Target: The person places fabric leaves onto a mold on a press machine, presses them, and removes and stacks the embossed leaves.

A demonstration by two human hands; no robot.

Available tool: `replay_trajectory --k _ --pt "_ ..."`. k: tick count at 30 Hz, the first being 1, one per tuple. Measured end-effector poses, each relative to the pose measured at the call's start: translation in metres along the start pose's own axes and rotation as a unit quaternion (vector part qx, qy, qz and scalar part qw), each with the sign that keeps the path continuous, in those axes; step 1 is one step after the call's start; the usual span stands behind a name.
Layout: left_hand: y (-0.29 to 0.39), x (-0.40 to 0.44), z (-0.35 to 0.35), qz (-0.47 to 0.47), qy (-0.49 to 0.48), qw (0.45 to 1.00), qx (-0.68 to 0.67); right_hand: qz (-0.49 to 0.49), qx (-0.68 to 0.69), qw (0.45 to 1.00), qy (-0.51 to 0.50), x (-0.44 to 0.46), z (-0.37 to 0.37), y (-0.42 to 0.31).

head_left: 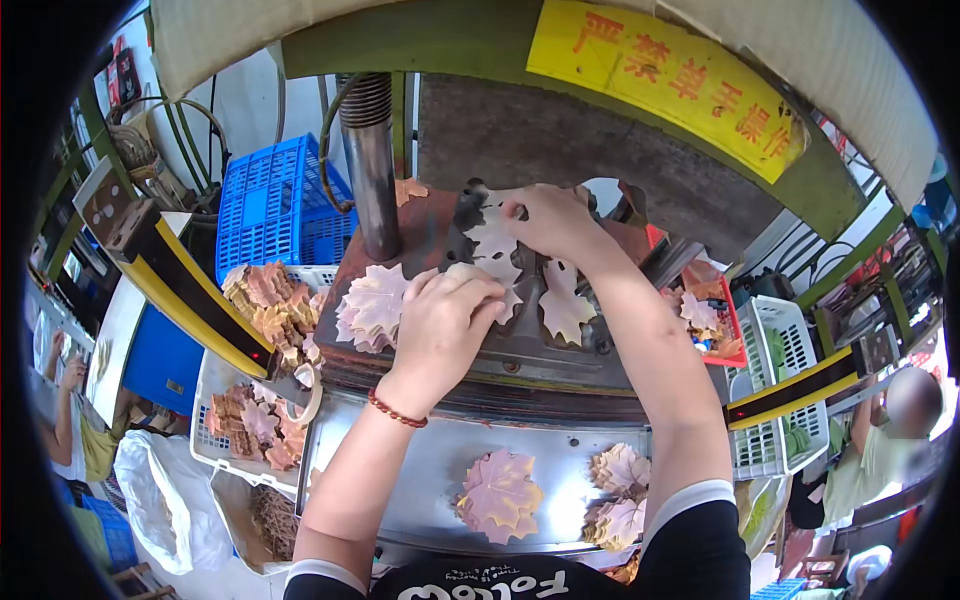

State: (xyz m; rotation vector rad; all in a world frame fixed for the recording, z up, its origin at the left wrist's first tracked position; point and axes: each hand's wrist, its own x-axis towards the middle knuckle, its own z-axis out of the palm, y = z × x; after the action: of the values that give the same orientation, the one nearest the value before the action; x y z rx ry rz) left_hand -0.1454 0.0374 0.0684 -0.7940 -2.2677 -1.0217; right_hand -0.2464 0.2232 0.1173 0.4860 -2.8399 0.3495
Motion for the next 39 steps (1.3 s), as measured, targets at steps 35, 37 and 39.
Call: replay_trajectory --k 35,37,39 --pt "-0.039 0.133 0.047 -0.224 0.048 0.825 -0.516 0.099 0.104 0.982 0.122 0.006 0.037 0.02" --pt "0.041 0.112 0.027 -0.18 0.091 0.824 -0.529 0.123 0.135 0.972 0.148 0.002 0.03 0.017" --pt "0.051 0.087 0.004 -0.164 -0.026 0.869 -0.466 0.176 0.231 0.938 0.191 -0.019 0.003 0.001"
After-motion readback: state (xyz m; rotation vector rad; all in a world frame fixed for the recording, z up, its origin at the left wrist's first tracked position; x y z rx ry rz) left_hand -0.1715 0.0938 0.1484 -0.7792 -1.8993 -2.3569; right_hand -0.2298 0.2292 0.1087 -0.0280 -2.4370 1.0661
